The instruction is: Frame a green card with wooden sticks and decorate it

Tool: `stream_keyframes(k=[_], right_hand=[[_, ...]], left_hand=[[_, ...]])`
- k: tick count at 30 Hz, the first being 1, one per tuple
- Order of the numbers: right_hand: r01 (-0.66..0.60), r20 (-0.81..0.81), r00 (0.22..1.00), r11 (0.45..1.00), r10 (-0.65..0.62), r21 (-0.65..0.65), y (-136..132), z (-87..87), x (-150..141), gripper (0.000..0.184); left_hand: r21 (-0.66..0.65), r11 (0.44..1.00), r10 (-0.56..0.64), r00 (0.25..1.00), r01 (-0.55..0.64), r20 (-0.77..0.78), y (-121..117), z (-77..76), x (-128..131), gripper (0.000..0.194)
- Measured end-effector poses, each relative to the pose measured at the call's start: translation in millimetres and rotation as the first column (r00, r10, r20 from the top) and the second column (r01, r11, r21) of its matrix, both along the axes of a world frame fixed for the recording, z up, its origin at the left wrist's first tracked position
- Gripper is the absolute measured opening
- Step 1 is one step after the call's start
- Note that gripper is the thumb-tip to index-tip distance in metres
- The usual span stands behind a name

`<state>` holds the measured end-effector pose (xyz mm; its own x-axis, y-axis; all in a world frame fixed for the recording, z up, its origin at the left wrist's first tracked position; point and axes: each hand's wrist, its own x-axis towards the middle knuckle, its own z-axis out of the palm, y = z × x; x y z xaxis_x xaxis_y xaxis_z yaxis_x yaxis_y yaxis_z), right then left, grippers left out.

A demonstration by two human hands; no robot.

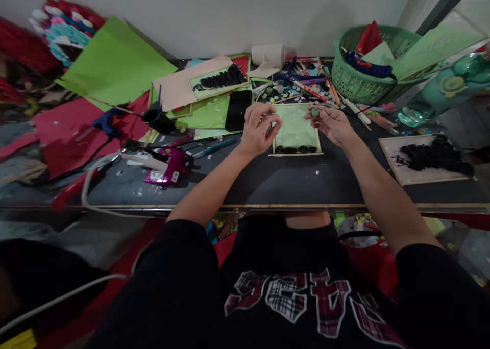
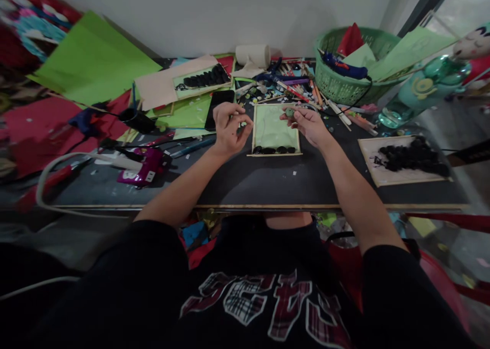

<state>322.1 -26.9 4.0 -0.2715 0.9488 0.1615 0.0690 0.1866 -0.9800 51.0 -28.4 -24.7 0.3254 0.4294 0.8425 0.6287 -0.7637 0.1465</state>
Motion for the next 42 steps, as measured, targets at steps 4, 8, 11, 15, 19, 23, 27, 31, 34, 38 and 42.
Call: stream_keyframes(k=[4,8,11,15,19,23,27,31,34,38,42], right_hand=[[-0.047,0.029,0.999,0.999,0.047,0.009,1.6,-2.1,1.6,0.068],[-0.072,0.146,0.988,0.991,0.055,0.114,3.3,-9.0,-4.1,0.060],[-0.027,0.304,0.951,0.963,-0.058,0.269,4.5,-10.6,-4.4,0.045],[-0.032,0.488,0.848,0.898,-0.209,0.440,2.8,-9.5,-4.7,0.030],[-0.110,0.548,0.830,0.933,-0.103,0.343,-1.1,-14.4,-11.3,0.029],[-0.148,0.556,0.831,0.976,0.033,0.162,-3.9,-20.1,-17.6,0.036],[-0.227,0.672,0.740,0.933,-0.020,0.278,-2.9,-19.8,-16.3,0.022],[-0.260,0.726,0.677,0.883,-0.121,0.390,0.5,-19.1,-11.2,0.027],[-0.234,0.726,0.667,0.879,-0.166,0.416,1.7,-20.2,-8.3,0.027],[-0.220,0.721,0.661,0.865,-0.208,0.451,1.4,-21.3,-7.3,0.027],[-0.199,0.730,0.633,0.858,-0.257,0.474,1.4,-18.6,-6.4,0.027]], left_hand=[[-0.085,0.995,-0.056,0.996,0.050,-0.074,9.4,-3.2,1.7,0.046],[-0.133,0.990,-0.065,0.996,0.056,-0.065,12.5,-8.2,4.4,0.048],[-0.136,0.990,-0.035,0.999,0.039,0.026,12.5,-11.1,6.0,0.043],[-0.131,0.991,-0.020,0.993,0.036,0.119,15.0,-12.5,5.5,0.037],[-0.176,0.983,-0.034,0.987,0.062,0.157,18.0,-12.8,4.1,0.037],[-0.210,0.974,-0.061,0.987,0.091,0.146,17.3,-12.5,3.9,0.037],[-0.225,0.971,-0.061,0.991,0.087,0.120,13.3,-9.4,4.2,0.033],[-0.232,0.971,-0.042,0.994,0.065,0.103,10.9,-7.8,3.9,0.034],[-0.259,0.958,-0.074,0.982,0.119,0.175,11.1,-9.8,3.4,0.042],[-0.363,0.921,-0.050,0.966,0.143,0.254,9.8,-10.9,2.1,0.049],[-0.347,0.936,0.001,0.985,0.061,0.175,8.0,-8.3,0.3,0.053]])
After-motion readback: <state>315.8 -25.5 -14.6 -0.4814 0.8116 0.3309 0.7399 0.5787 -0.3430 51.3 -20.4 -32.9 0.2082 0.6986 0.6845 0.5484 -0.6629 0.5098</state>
